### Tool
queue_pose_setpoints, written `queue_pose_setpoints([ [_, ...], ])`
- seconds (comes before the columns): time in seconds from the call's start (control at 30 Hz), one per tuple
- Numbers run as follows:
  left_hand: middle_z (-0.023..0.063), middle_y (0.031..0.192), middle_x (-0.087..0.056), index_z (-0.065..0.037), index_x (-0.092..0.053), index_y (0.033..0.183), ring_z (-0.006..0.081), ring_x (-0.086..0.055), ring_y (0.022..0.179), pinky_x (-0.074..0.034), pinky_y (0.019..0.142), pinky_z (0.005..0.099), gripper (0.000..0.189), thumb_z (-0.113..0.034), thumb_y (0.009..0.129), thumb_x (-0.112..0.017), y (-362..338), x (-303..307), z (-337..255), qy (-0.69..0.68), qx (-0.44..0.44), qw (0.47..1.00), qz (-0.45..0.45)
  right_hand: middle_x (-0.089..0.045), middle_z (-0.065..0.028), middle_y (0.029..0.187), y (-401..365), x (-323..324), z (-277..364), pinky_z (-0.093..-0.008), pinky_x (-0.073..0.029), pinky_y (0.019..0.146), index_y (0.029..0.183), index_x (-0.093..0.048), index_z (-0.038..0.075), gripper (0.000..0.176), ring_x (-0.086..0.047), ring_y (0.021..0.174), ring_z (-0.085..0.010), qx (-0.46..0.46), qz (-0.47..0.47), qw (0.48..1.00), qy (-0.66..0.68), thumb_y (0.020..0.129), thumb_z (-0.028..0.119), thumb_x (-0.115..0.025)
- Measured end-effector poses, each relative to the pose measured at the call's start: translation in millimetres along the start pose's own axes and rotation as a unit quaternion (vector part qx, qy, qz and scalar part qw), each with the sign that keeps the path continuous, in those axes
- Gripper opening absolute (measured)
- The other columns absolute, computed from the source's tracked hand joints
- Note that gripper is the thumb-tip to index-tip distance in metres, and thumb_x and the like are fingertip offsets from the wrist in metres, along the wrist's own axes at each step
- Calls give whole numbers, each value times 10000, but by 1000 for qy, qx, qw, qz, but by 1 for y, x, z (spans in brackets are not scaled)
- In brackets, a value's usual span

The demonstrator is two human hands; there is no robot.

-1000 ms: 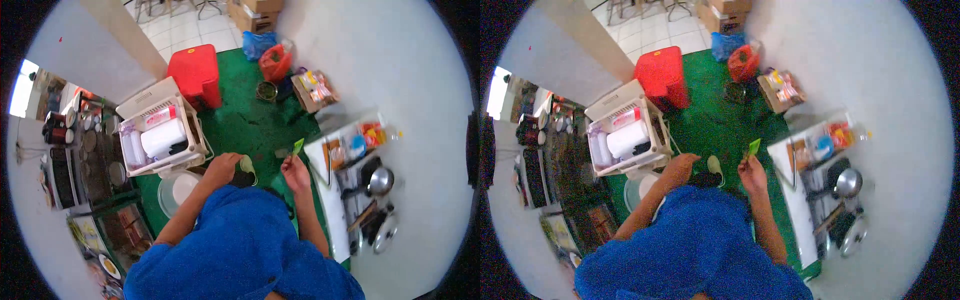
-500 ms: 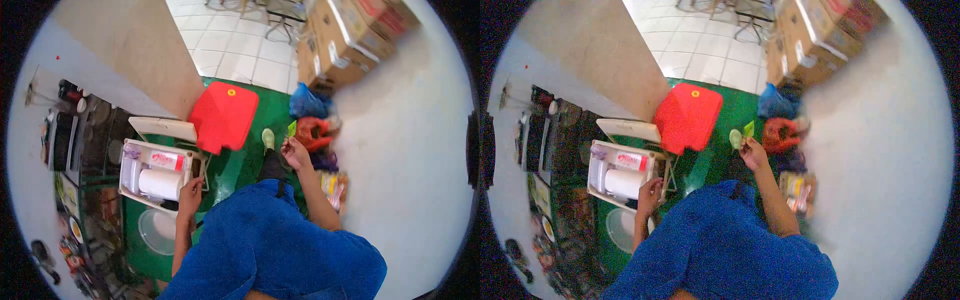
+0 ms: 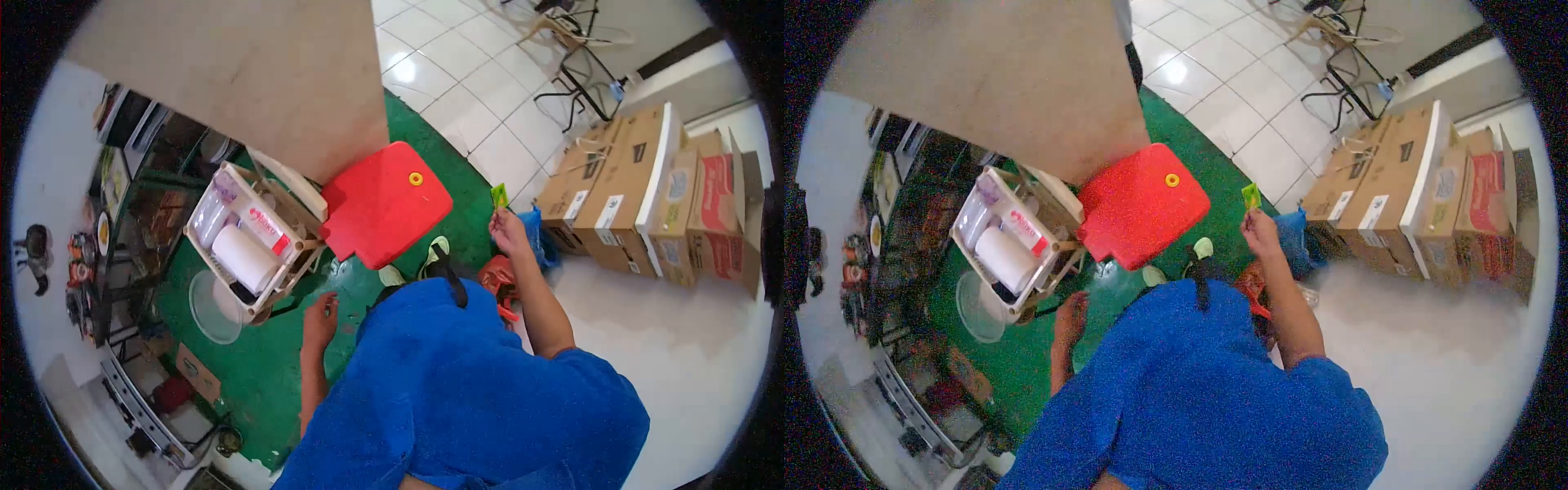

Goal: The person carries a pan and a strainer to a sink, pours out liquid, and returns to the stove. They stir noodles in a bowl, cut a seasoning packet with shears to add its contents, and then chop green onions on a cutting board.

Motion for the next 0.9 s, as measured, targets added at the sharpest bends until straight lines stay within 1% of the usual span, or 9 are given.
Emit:
queue_pose_setpoints([
  [0.1,195,949,-681,-58,-635,1102,367,-659,847,-517,743,447,227,-155,905,-581,-13,-28,33,-2,47,999,-3,-568,7,756,25,-18,1,-271,-475,627,923,-545,115,69,-564,688,-109,2,-10,999,-50,945,166,-585],
  [0.17,204,941,-674,-62,-634,1104,389,-647,848,-511,738,469,248,-163,881,-592,-20,-41,52,99,88,990,50,-565,8,750,47,-21,5,-268,-476,612,918,-543,117,72,-560,680,-108,-6,-8,997,-79,945,167,-587],
  [0.3,214,931,-667,-67,-629,1120,403,-636,849,-501,736,491,286,-175,855,-608,-34,-86,83,49,175,981,73,-558,10,737,97,-24,20,-252,-470,564,915,-542,126,71,-556,658,-102,-43,15,983,-178,946,172,-587],
  [0.4,214,921,-667,-61,-623,1129,416,-628,865,-497,740,498,303,-184,851,-615,-29,-108,63,21,176,984,6,-552,12,736,144,-32,30,-246,-468,549,922,-542,128,71,-550,648,-96,-60,25,969,-239,945,175,-589],
  [0.5,208,934,-671,-53,-611,1145,417,-624,906,-500,779,479,310,-190,867,-607,-18,-134,21,-10,286,958,3,-540,17,723,199,-39,46,-240,-465,538,934,-547,125,75,-538,633,-91,-100,19,940,-326,934,170,-606],
  [0.57,200,964,-672,-49,-605,1155,410,-626,923,-500,800,463,307,-210,895,-591,-14,-154,5,-56,326,942,-63,-534,20,711,228,-45,49,-237,-464,533,944,-551,121,84,-531,621,-89,-132,22,916,-378,925,164,-620],
  [0.73,194,988,-668,-55,-576,1199,397,-625,934,-490,809,471,321,-226,929,-560,34,-176,-65,-96,375,916,-100,-557,12,705,293,-49,56,-219,-434,487,993,-560,96,159,-524,580,-94,-90,26,865,-492,880,129,-668],
  [0.8,191,989,-668,-54,-565,1215,392,-626,937,-488,810,475,328,-226,937,-549,49,-181,-71,-98,385,912,-102,-571,-3,701,325,-43,50,-215,-393,429,965,-564,89,147,-512,535,-99,-88,45,877,-471,866,123,-667],
  [0.9,195,978,-667,-43,-531,1238,388,-626,935,-484,821,472,338,-224,952,-519,55,-181,-71,-69,324,934,-136,-559,-21,648,329,-44,37,-223,-342,359,918,-579,72,116,-475,459,-101,-69,80,841,-530,844,115,-657],
])
Point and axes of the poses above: each hand's wrist, its own y-axis towards the middle knuckle, its own x-axis out of the back of the hand, z = x × y, the point moved 1 cm from there along y, towards the middle knuckle
